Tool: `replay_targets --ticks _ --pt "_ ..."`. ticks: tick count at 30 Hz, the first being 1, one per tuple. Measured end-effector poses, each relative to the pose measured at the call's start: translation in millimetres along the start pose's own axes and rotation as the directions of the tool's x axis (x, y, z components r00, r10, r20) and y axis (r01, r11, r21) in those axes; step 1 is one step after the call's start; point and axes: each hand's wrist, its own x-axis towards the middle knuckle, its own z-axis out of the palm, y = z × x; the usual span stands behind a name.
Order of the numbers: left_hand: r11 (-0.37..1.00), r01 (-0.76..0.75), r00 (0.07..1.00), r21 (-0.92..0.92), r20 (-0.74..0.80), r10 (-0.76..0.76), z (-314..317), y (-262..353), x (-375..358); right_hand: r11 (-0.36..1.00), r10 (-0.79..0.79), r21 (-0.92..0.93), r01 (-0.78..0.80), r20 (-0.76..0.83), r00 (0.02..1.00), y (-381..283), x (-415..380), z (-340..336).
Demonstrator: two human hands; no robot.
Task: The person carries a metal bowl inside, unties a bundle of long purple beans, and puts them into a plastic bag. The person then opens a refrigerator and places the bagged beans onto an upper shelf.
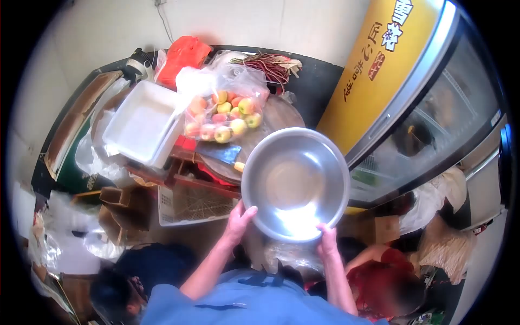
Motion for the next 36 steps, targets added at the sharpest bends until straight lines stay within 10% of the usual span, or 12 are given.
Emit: replay_targets --ticks 10,23,28,36 --pt "0.989 0.003 0.990 0.150 0.139 -0.024 -35 16 101 0.995 0.097 0.030 -0.097 -0.018 0.995 -34 87 55" --pt "0.980 0.088 0.987 0.176 -0.151 -0.062 -55 19 121 0.975 0.186 -0.145 -0.170 0.101 0.977 -58 158 75" --pt "0.992 -0.114 0.958 0.062 -0.256 0.126 -69 57 143 0.960 0.279 -0.030 -0.277 0.092 0.956 -70 153 73" --pt "0.700 -0.519 0.805 0.490 0.006 0.593 -113 195 279 0.983 0.171 -0.054 -0.173 -0.040 0.984 -53 138 85"
